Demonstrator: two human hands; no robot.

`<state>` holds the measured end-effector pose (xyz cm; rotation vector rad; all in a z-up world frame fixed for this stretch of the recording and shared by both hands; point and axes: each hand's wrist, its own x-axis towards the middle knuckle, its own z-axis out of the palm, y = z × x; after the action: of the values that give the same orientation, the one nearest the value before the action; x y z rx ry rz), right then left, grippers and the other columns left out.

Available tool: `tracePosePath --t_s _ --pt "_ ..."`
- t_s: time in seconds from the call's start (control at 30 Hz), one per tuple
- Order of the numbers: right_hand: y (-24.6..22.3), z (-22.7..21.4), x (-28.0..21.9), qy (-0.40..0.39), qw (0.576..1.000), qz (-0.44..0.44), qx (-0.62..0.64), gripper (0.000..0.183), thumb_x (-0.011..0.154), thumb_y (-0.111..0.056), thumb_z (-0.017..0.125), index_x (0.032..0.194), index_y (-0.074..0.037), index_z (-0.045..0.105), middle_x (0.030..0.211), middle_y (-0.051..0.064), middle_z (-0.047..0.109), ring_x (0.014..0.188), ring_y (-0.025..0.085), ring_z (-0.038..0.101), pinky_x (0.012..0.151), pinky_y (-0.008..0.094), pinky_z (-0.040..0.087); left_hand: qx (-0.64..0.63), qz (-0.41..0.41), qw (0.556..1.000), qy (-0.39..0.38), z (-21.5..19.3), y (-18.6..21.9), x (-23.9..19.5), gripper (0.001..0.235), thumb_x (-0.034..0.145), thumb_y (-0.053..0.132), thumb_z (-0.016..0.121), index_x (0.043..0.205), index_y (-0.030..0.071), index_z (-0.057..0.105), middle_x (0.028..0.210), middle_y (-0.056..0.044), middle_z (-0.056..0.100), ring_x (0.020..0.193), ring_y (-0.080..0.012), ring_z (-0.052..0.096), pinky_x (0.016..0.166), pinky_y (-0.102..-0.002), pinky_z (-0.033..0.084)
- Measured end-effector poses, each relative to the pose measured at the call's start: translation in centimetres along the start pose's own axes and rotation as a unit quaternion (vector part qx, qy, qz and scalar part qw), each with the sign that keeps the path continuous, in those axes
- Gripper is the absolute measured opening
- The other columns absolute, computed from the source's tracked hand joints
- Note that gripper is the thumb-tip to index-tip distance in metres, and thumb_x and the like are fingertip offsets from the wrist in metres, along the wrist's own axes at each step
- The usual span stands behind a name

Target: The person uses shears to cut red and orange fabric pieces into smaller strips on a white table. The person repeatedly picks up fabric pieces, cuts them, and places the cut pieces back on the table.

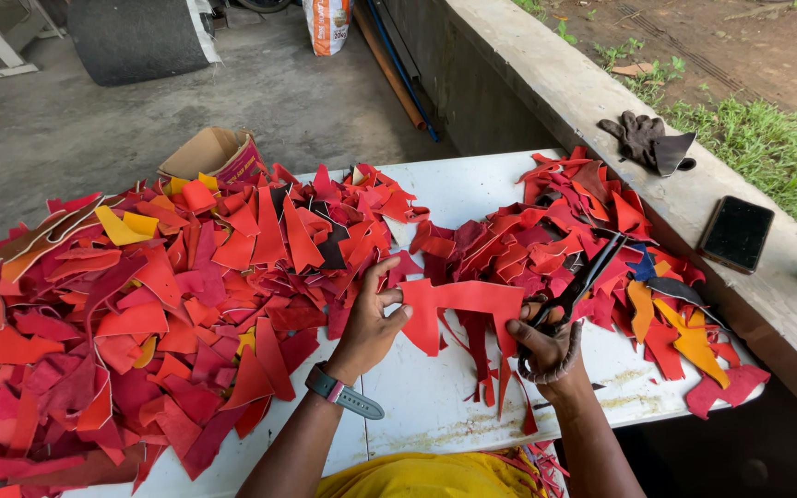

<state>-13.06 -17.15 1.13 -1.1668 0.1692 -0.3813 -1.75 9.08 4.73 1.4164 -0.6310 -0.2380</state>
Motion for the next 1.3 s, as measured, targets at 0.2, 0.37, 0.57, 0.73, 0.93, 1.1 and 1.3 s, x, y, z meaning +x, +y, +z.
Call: tracePosePath --t_s 0.2,0.37,0.57,0.73,0.93,1.1,1.3 --pt "0.5 -1.4 -1.0 0.02 0.997 0.025 -0.069 0.027 0.08 -0.006 0.081 0.099 -0.006 0.062 0.082 0.002 0.064 0.069 0.014 0.06 0.057 0.031 0.05 0.05 -0.059 0.997 -0.013 -0.4 -0.4 -0.4 0.072 0.091 -0.006 0.056 0.155 0.013 0.031 0.108 -0.014 0.068 0.09 -0.0119 0.061 0.074 -0.026 0.049" --pt "1.6 -1.7 -1.1 0.041 0.994 0.017 -0.097 0.025 0.083 -0.006 0.08 0.1 -0.004 0.063 0.082 0.003 0.064 0.068 0.014 0.059 0.056 0.031 0.049 -0.117 -0.108 0.987 -0.024 -0.2 -1.7 -0.4 0.076 0.087 -0.005 0.057 0.154 0.017 0.029 0.12 -0.014 0.066 0.095 -0.0154 0.062 0.081 -0.031 0.053" --pt "2.9 -1.8 -1.2 0.057 0.986 0.016 -0.158 0.019 0.086 -0.008 0.078 0.099 -0.004 0.066 0.08 0.002 0.066 0.068 0.011 0.058 0.058 0.029 0.048 -0.316 -0.2 0.925 0.067 0.6 -6.0 -1.1 0.053 0.099 0.03 0.055 0.149 0.019 0.039 0.132 -0.005 0.057 0.122 -0.0217 0.058 0.101 -0.055 0.049" --pt "3.9 -1.9 -0.7 0.08 0.967 -0.003 -0.241 0.022 0.085 -0.009 0.08 0.102 -0.003 0.066 0.083 0.001 0.065 0.071 0.009 0.055 0.062 0.028 0.048 -0.336 -0.205 0.916 0.081 1.0 -8.8 -1.8 0.054 0.1 0.041 0.052 0.147 0.017 0.042 0.13 -0.011 0.058 0.124 -0.0236 0.059 0.107 -0.054 0.046" --pt "3.8 -1.8 -0.7 0.067 0.971 -0.027 -0.228 0.021 0.088 -0.009 0.077 0.102 -0.001 0.064 0.089 -0.001 0.065 0.076 0.008 0.057 0.068 0.026 0.049 -0.302 -0.206 0.925 0.099 1.0 -10.1 -2.1 0.058 0.098 0.047 0.052 0.146 0.015 0.045 0.115 -0.006 0.06 0.115 -0.0203 0.059 0.1 -0.053 0.045" --pt "3.2 -1.4 -1.0 0.081 0.974 0.006 -0.213 0.022 0.087 -0.009 0.077 0.103 -0.002 0.064 0.087 0.001 0.064 0.073 0.011 0.055 0.063 0.029 0.046 -0.314 -0.2 0.923 0.098 0.8 -10.8 -2.3 0.057 0.105 0.051 0.052 0.148 0.013 0.05 0.098 -0.001 0.047 0.107 -0.0175 0.052 0.098 -0.052 0.041" --pt "2.8 -1.3 -1.0 0.063 0.969 -0.019 -0.24 0.021 0.086 -0.009 0.076 0.102 -0.001 0.065 0.088 0.003 0.068 0.074 0.012 0.059 0.065 0.03 0.05 -0.339 -0.198 0.916 0.082 1.1 -8.9 -2.4 0.063 0.097 0.055 0.05 0.142 0.011 0.048 0.123 -0.014 0.066 0.122 -0.0247 0.06 0.104 -0.051 0.044"
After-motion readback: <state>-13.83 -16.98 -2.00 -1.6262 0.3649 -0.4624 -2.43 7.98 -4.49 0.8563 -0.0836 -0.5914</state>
